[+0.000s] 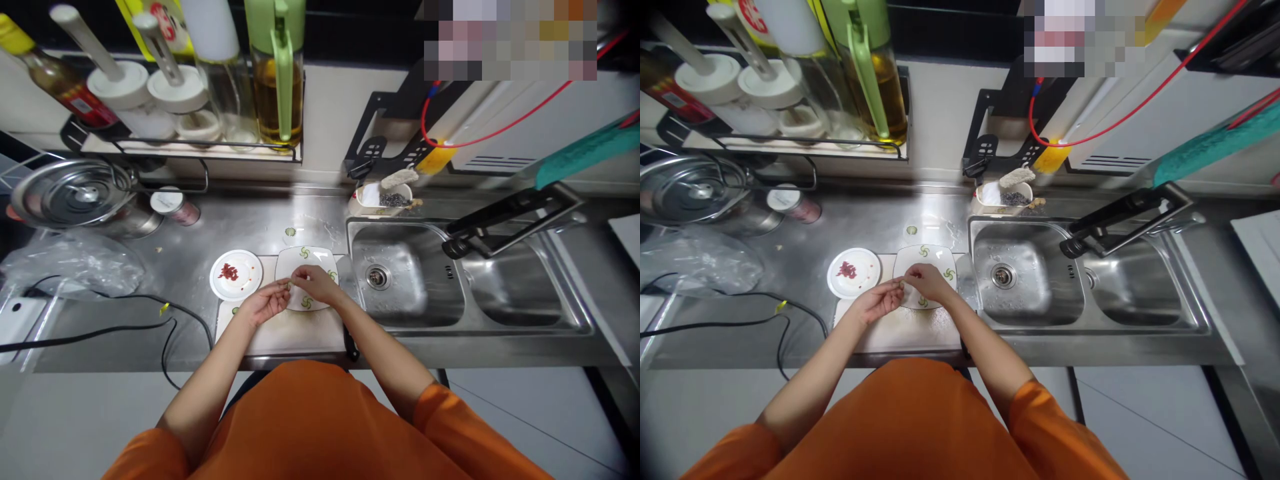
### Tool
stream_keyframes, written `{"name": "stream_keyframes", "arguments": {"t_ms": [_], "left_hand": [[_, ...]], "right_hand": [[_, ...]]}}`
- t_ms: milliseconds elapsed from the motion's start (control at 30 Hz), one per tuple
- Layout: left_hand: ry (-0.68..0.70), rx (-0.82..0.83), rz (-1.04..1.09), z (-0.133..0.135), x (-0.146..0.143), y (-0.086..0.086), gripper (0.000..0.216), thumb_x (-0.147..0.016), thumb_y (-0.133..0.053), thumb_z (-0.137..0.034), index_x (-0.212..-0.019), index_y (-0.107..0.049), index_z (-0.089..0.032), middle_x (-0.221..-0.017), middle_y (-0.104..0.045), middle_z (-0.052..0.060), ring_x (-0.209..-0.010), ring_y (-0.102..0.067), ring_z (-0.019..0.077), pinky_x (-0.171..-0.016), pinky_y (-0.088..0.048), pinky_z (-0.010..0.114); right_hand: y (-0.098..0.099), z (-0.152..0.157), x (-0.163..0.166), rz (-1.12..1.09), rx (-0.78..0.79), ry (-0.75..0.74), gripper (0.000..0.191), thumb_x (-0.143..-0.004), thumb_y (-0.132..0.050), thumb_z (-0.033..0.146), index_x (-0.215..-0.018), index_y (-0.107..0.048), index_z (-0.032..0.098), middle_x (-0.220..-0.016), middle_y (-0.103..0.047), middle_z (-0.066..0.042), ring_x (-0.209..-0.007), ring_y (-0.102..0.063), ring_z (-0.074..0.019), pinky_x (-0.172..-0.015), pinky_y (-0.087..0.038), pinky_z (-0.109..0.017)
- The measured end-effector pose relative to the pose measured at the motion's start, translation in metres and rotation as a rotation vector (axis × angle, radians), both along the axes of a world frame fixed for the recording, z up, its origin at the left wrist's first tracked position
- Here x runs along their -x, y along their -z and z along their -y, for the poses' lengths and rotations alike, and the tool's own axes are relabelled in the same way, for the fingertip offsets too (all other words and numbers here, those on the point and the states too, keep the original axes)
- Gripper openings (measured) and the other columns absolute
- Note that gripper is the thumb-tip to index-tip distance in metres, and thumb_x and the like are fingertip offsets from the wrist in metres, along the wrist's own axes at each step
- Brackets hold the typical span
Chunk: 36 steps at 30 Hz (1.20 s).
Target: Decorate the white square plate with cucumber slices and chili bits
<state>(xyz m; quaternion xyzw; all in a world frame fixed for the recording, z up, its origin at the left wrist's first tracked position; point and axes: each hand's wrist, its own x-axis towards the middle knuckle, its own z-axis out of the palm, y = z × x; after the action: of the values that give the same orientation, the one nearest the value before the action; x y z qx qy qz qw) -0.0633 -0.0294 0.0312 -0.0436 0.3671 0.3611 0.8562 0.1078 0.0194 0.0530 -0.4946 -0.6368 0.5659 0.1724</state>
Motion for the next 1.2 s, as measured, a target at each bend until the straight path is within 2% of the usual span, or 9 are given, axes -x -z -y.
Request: {"name": "stream_keyframes", "arguments": {"t_ms": [300,567,700,867,1033,1200], "left_hand": [[0.014,0.003,-0.142,-0.002,0.001,0.000,0.023,-0.073,-0.056,0.001,-0.093,-0.056,-0.011,-0.069,-0.061,0.002,-0.063,-0.060,0.0068,-0.054,-0.047,0.012],[-0.001,-0.171,-0.653,-0.006,-0.001,0.008,0.036,-0.059,-0.073,-0.010,-0.091,-0.057,-0.013,-0.065,-0.063,0.000,-0.060,-0.059,0.0083,-0.061,-0.047,0.019],[0.084,-0.301,-1.001,-0.006,-0.002,0.010,0.032,-0.059,-0.071,-0.019,-0.089,-0.060,-0.015,-0.059,-0.060,-0.004,-0.051,-0.053,0.0081,-0.056,-0.042,0.020],[0.136,-0.444,-1.364,-0.003,-0.005,0.014,0.023,-0.065,-0.063,-0.022,-0.087,-0.062,-0.017,-0.071,-0.065,-0.001,-0.064,-0.059,0.0114,-0.068,-0.045,0.023],[0.149,-0.527,-1.573,-0.003,-0.013,0.018,0.021,-0.070,-0.055,-0.020,-0.090,-0.062,-0.018,-0.072,-0.066,0.000,-0.067,-0.060,0.0129,-0.071,-0.044,0.024],[0.189,-0.564,-1.649,-0.006,-0.016,0.022,0.022,-0.072,-0.053,-0.020,-0.092,-0.062,-0.019,-0.075,-0.066,0.002,-0.069,-0.060,0.0152,-0.072,-0.044,0.025]], "right_hand": [[0.006,-0.002,0.003,0.005,0.002,-0.027,0.017,-0.077,-0.054,0.030,-0.075,-0.063,0.015,-0.068,-0.058,0.001,-0.064,-0.047,-0.0101,-0.060,-0.035,-0.022],[0.016,-0.005,0.005,0.120,-0.005,-0.064,0.018,-0.077,-0.055,0.030,-0.072,-0.063,0.015,-0.065,-0.056,0.002,-0.060,-0.046,-0.0095,-0.056,-0.033,-0.021],[0.020,-0.008,0.011,0.212,-0.036,-0.071,0.015,-0.077,-0.055,0.026,-0.070,-0.063,0.016,-0.065,-0.058,0.001,-0.061,-0.048,-0.0099,-0.058,-0.033,-0.021],[0.031,-0.012,0.020,0.333,-0.047,-0.081,0.014,-0.078,-0.054,0.024,-0.073,-0.064,0.016,-0.070,-0.063,-0.001,-0.065,-0.052,-0.0120,-0.060,-0.034,-0.022],[0.044,-0.015,0.028,0.458,-0.092,-0.096,0.015,-0.080,-0.052,0.024,-0.074,-0.063,0.017,-0.076,-0.065,-0.003,-0.068,-0.054,-0.0137,-0.060,-0.032,-0.023],[0.046,-0.015,0.034,0.540,-0.146,-0.101,0.017,-0.083,-0.048,0.024,-0.078,-0.063,0.016,-0.083,-0.066,-0.005,-0.073,-0.055,-0.0151,-0.062,-0.032,-0.024]]}}
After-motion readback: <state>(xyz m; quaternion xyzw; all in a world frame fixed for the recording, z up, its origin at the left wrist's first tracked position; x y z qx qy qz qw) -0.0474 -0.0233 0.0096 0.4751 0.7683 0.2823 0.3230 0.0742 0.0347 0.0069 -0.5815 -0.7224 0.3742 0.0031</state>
